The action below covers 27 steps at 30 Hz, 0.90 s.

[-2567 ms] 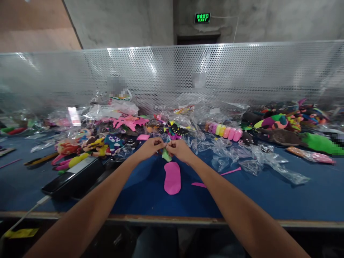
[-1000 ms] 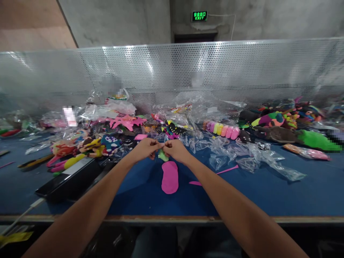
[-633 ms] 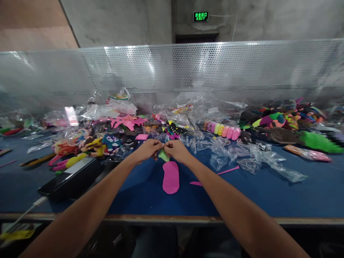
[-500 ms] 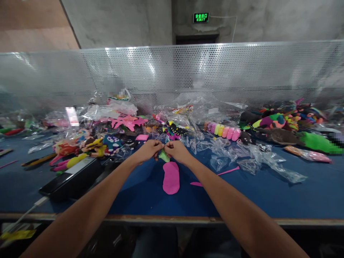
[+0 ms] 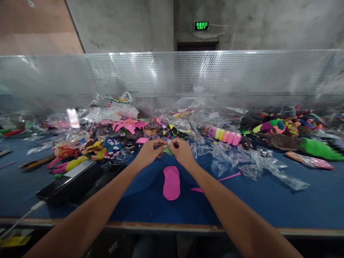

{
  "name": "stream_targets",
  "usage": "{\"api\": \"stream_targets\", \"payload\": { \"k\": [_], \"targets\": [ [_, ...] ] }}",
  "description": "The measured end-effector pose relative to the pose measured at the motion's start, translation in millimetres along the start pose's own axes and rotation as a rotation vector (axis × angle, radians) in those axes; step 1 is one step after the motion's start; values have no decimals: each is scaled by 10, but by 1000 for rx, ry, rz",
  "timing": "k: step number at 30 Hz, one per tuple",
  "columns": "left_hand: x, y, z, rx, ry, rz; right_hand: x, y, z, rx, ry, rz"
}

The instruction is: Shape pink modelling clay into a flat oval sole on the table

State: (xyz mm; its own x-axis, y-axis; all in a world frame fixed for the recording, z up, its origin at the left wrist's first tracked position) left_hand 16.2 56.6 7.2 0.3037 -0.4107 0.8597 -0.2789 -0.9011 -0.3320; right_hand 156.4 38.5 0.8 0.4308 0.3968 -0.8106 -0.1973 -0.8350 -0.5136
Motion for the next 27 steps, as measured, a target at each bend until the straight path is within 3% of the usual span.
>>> {"api": "stream_targets", "payload": {
  "k": [4,9,22,27],
  "targets": [
    [-27,4,19,56,-43,21,-90,3,-18,46,184,-141],
    [-112,1,31,56,-194,-24,-31,11,78,-22,324,-144],
    [-76,-7,-4,145,-388,34,13,34,157,-108,317,-184],
    [-149,-28,13,91,-373,-14,73,20,154,-120,220,-149]
  ]
}}
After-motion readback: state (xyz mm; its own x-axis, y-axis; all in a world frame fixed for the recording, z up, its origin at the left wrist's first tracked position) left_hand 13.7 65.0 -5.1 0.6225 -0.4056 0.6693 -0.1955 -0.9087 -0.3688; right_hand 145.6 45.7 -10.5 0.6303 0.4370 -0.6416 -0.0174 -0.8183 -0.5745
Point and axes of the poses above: each hand's wrist, its own y-axis away from the middle knuckle, its own z-axis out of the palm, x = y × z, the point moved 6 cm from there along -y, towards the middle knuckle, and after that the axes turned 8 degrees about x, right-handed, at the moved point
